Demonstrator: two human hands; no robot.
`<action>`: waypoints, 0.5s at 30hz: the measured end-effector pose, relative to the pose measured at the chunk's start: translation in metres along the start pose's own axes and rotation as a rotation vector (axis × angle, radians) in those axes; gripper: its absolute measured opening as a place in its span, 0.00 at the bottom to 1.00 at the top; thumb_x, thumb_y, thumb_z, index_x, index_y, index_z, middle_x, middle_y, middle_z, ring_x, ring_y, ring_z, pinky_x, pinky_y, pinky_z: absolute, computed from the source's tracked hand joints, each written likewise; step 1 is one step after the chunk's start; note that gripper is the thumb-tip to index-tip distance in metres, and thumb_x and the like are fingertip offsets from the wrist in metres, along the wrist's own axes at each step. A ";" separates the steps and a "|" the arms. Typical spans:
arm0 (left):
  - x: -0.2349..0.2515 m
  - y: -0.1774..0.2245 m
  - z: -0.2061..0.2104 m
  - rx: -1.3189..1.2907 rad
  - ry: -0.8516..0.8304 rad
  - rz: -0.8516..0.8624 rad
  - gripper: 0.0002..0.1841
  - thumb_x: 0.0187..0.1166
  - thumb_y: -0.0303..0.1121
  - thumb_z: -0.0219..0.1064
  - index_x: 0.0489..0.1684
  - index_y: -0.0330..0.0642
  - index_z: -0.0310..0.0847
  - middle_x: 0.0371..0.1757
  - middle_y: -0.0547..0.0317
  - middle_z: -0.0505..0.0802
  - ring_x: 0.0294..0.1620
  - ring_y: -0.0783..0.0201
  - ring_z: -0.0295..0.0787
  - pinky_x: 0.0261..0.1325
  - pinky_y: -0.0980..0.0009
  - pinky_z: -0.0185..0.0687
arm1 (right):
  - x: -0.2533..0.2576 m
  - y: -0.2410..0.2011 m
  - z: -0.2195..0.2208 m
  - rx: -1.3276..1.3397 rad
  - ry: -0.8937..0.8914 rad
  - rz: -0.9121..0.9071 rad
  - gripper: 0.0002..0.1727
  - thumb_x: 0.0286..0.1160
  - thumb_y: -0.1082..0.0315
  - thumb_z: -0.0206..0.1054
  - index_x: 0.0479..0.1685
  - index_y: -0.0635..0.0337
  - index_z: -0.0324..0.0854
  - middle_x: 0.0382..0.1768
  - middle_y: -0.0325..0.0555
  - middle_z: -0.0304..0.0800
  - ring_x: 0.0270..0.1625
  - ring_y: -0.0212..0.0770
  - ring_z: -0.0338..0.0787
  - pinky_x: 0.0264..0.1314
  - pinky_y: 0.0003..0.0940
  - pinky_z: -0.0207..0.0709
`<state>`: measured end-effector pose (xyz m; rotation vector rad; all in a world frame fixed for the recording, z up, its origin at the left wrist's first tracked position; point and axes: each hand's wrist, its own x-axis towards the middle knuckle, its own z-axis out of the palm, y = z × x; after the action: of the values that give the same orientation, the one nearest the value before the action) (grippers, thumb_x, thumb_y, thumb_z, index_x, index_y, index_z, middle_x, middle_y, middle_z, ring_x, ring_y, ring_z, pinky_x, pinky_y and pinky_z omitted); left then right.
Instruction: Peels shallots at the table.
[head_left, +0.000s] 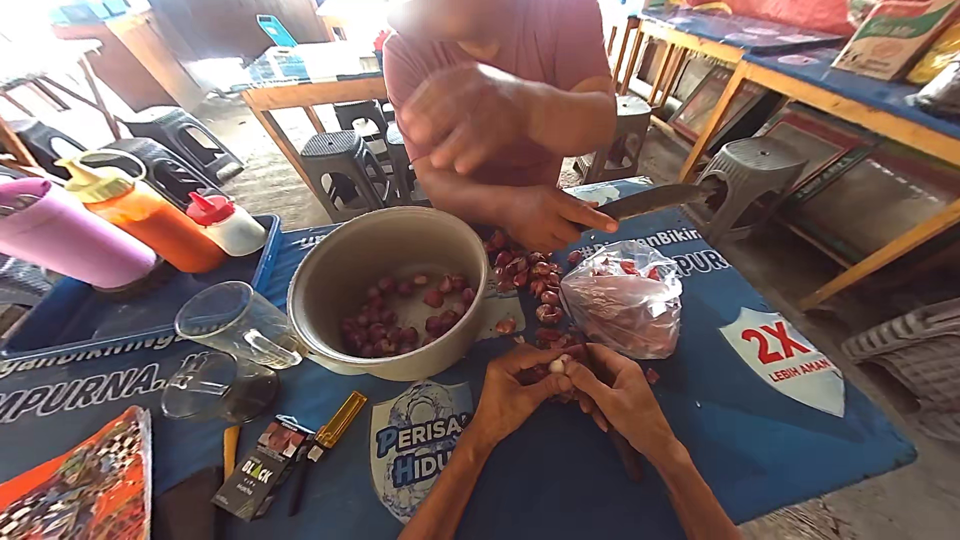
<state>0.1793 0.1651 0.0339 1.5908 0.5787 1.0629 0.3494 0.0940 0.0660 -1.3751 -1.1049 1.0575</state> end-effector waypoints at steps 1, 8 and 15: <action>0.000 -0.001 0.000 0.015 -0.011 0.012 0.17 0.68 0.29 0.81 0.53 0.30 0.91 0.46 0.57 0.94 0.47 0.73 0.91 0.53 0.77 0.90 | 0.000 -0.001 -0.002 -0.025 -0.011 0.001 0.14 0.79 0.59 0.68 0.54 0.59 0.85 0.24 0.33 0.86 0.15 0.26 0.79 0.13 0.20 0.73; 0.000 -0.002 -0.001 0.058 -0.043 0.038 0.16 0.69 0.29 0.80 0.51 0.30 0.91 0.46 0.56 0.94 0.47 0.73 0.92 0.55 0.77 0.90 | 0.003 0.001 -0.014 -0.139 -0.111 -0.017 0.13 0.81 0.60 0.65 0.52 0.58 0.85 0.24 0.31 0.85 0.15 0.23 0.79 0.15 0.17 0.74; -0.001 0.001 -0.002 0.053 -0.057 0.040 0.12 0.72 0.30 0.77 0.48 0.31 0.92 0.45 0.56 0.95 0.45 0.73 0.92 0.53 0.77 0.90 | 0.003 0.004 -0.010 -0.267 -0.088 -0.095 0.13 0.78 0.62 0.61 0.50 0.60 0.85 0.22 0.30 0.82 0.17 0.20 0.77 0.19 0.16 0.74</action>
<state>0.1770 0.1652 0.0350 1.6796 0.5426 1.0359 0.3600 0.0949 0.0623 -1.4786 -1.4027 0.9332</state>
